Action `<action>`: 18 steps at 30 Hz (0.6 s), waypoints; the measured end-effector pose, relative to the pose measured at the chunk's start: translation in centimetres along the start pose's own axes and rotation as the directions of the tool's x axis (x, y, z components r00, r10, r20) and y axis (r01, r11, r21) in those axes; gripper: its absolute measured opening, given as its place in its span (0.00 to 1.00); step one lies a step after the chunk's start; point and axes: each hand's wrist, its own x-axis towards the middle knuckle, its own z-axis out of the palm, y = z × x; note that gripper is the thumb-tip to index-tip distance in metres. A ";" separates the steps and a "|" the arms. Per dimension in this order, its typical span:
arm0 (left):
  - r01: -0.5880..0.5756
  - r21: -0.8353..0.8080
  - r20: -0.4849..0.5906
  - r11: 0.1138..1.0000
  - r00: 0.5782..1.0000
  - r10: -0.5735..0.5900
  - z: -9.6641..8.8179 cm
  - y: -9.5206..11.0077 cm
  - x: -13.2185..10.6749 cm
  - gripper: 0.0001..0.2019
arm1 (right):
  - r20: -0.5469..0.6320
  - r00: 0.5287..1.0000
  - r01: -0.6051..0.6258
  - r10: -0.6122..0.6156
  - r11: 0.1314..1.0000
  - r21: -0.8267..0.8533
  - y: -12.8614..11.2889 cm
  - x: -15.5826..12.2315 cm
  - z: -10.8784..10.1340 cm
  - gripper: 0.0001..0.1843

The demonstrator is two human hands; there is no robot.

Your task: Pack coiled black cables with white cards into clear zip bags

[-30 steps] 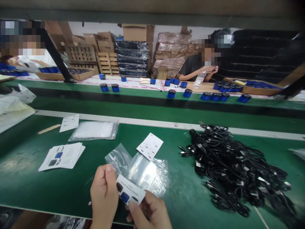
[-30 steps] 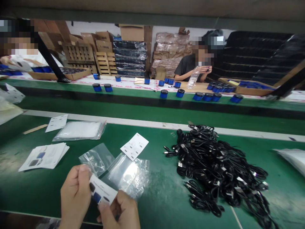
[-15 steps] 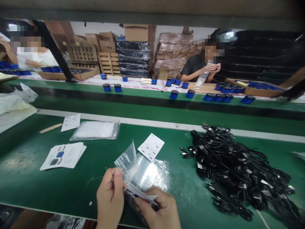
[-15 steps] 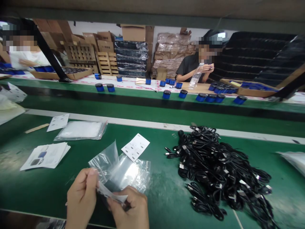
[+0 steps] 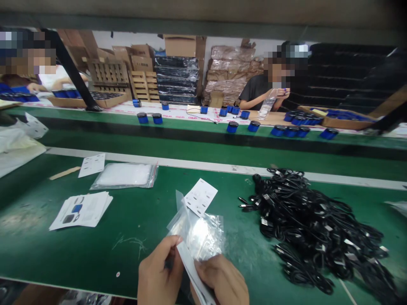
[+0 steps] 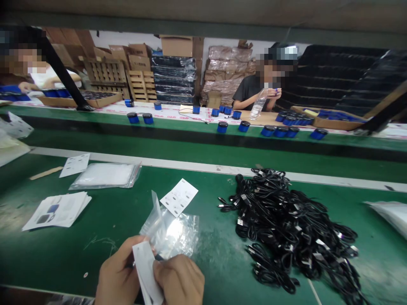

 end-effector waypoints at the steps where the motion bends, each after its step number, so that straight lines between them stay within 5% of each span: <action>1: -0.015 0.002 0.011 1.000 1.000 0.015 0.0 -0.1 -0.1 0.06 | 0.007 1.000 0.016 -0.016 1.000 -0.008 0.1 0.0 -0.1 0.11; 6: -0.252 0.128 0.051 0.959 0.968 0.248 -0.4 0.6 0.0 0.09 | 0.132 0.987 0.115 -0.090 0.973 -0.199 0.6 -0.2 -0.7 0.08; 9: -0.424 0.216 0.079 0.879 0.905 0.417 -0.2 0.8 0.1 0.13 | 0.254 0.967 0.090 -0.011 0.948 -0.304 0.9 -0.4 -0.9 0.08; 12: -0.463 0.216 0.119 0.860 0.886 0.447 0.3 0.3 0.0 0.12 | 0.313 0.942 -0.021 0.122 0.951 -0.308 1.0 -0.2 -0.8 0.09; 15: -0.467 0.220 0.152 0.856 0.883 0.443 0.6 -0.5 -0.3 0.11 | 0.446 0.864 -0.164 0.235 0.968 -0.192 0.9 0.2 -1.1 0.11; 18: -0.460 0.259 0.154 0.849 0.888 0.434 0.6 -0.9 -0.6 0.12 | 0.632 0.726 -0.289 0.273 0.954 -0.080 0.6 0.8 -2.2 0.19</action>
